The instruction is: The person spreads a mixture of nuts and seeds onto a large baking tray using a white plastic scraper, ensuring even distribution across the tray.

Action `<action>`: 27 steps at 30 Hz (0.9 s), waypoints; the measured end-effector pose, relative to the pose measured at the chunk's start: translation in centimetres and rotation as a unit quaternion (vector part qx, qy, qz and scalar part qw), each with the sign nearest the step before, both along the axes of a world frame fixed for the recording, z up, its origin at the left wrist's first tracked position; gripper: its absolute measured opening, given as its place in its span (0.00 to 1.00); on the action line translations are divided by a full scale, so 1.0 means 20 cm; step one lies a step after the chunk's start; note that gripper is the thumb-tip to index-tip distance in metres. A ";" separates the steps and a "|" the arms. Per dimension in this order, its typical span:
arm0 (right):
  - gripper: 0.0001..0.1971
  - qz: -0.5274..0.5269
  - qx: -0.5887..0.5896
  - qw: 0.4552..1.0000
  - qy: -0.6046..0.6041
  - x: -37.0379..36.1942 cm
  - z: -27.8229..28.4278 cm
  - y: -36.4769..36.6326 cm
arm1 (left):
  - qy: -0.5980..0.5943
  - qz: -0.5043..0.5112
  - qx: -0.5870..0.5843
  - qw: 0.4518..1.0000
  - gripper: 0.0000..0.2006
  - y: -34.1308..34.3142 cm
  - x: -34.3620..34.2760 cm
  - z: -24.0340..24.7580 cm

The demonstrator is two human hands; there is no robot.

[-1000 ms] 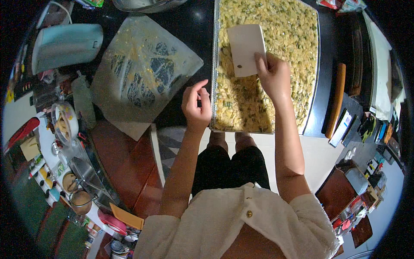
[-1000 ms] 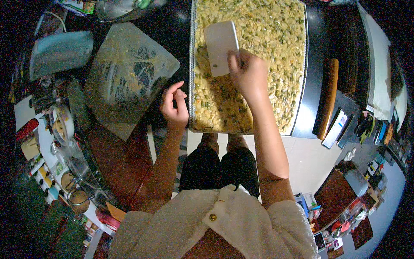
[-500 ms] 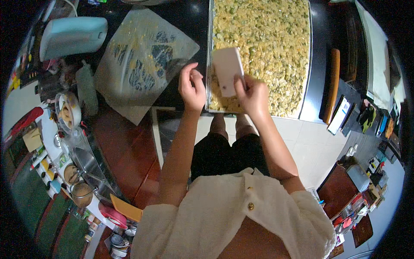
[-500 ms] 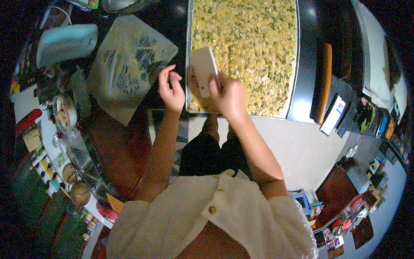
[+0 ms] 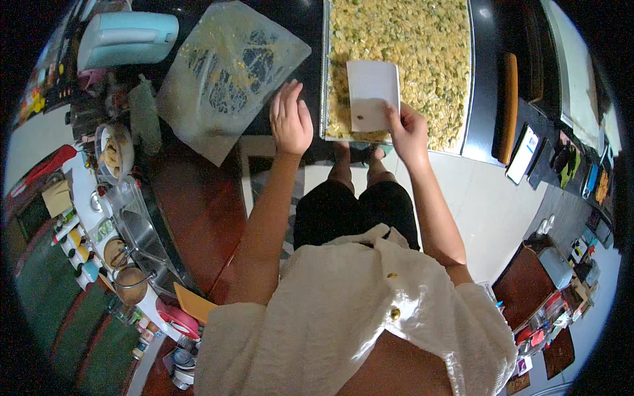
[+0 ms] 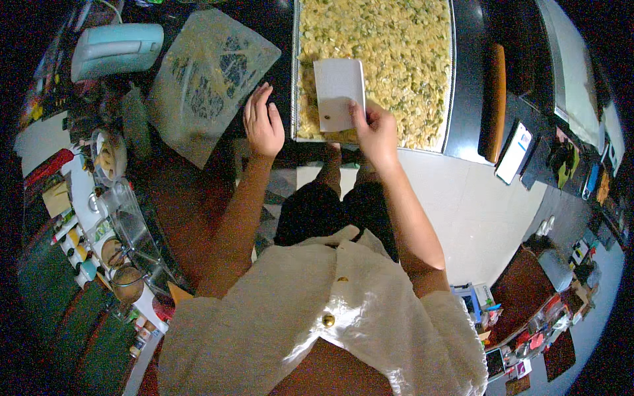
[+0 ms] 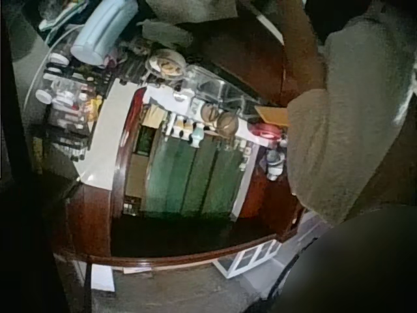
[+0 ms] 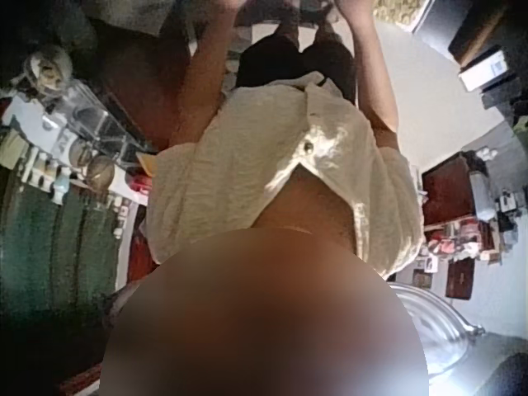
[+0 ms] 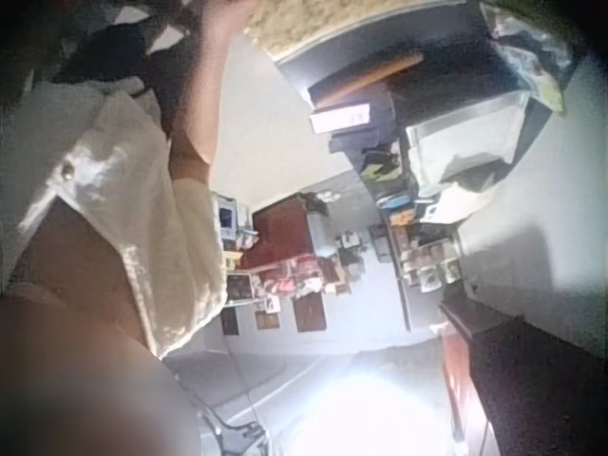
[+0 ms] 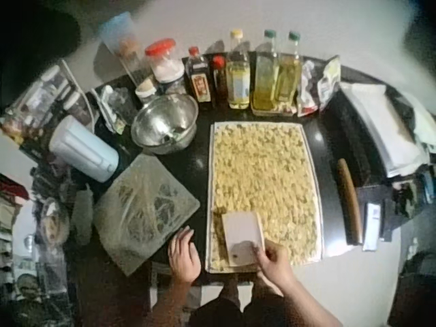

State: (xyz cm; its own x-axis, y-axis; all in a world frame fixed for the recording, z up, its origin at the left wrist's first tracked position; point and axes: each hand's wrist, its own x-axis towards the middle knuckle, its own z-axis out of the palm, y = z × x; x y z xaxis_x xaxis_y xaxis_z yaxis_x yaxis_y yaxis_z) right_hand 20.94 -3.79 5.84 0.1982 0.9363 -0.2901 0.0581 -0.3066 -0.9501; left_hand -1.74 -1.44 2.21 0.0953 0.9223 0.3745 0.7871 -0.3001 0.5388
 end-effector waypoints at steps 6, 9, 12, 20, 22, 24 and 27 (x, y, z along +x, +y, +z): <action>0.12 0.074 -0.004 0.996 -0.057 -0.16 0.00 -0.07 | 0.070 0.017 -0.011 0.997 0.18 -0.01 0.00 -0.01; 0.12 0.083 -0.007 0.992 -0.094 -0.19 -0.04 -0.08 | 0.063 0.016 -0.020 0.998 0.17 -0.01 0.01 -0.02; 0.12 0.117 0.015 0.979 -0.165 -0.17 -0.05 -0.09 | 0.068 0.016 -0.022 0.997 0.17 -0.02 0.01 -0.01; 0.14 -0.057 -0.027 0.997 0.051 -0.02 -0.01 -0.06 | 0.065 0.004 -0.008 0.998 0.17 0.00 0.00 -0.02; 0.16 0.084 -0.044 0.971 -0.220 0.01 0.00 -0.07 | 0.074 0.015 -0.015 0.997 0.17 -0.01 -0.01 -0.03; 0.16 0.009 -0.025 0.967 -0.254 0.07 0.06 -0.02 | 0.074 0.013 -0.018 0.997 0.16 -0.01 0.00 -0.02; 0.16 0.057 0.048 0.972 -0.223 0.25 0.12 0.09 | 0.062 0.010 0.002 0.998 0.16 0.00 0.00 -0.02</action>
